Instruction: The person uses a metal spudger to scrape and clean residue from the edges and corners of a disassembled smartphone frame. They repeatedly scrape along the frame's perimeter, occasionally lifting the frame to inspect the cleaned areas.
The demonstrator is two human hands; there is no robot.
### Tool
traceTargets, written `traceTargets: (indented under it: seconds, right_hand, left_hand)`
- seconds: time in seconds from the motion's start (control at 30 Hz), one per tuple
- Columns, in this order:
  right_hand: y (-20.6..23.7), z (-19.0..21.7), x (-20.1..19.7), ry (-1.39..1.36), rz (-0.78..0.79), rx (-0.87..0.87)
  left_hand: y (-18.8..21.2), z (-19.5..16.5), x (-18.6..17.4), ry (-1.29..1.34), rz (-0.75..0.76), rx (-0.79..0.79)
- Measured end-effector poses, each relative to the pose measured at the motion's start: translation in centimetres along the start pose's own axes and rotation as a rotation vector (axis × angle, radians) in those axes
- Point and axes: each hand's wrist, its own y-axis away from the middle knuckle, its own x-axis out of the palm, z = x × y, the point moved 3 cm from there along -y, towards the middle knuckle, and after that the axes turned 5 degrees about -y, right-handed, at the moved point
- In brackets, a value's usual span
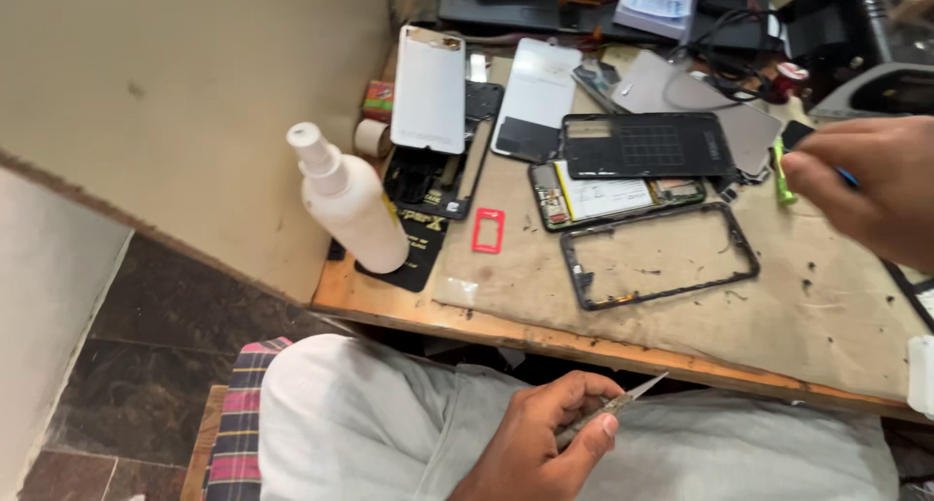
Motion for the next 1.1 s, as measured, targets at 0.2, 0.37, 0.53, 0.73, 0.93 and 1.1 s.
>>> traceTargets:
  seconds: [0.2,0.37,0.53,0.73,0.93,1.1]
  right_hand:
    - [-2.2,12.0,-0.7,0.217,0.260,-0.201]
    - [-5.0,8.0,-0.7,0.182,0.203,-0.117]
    - [-6.6,-1.0,-0.3,0.083,0.285,0.039]
    - [-6.2,-3.6,0.0,-0.027,0.277,0.058]
    - [-6.6,-4.8,-0.9,-0.394,0.154,0.012]
    - [-7.3,-4.7,-1.2,-0.905,-0.019,0.131]
  left_hand:
    - [0.8,0.6,-1.5,0.048,-0.064,0.119]
    - [0.8,2.2,-2.1,-0.063,-0.173,0.054]
    - [0.1,-0.6,-2.5,-0.363,-0.323,0.221]
    - [-9.8,-13.0,-1.8,-0.974,-0.334,0.627]
    - [-21.3,-14.3,-1.9,-1.476,-0.143,0.394]
    - [-21.8,-13.2,-2.8,-1.445,-0.135,0.348]
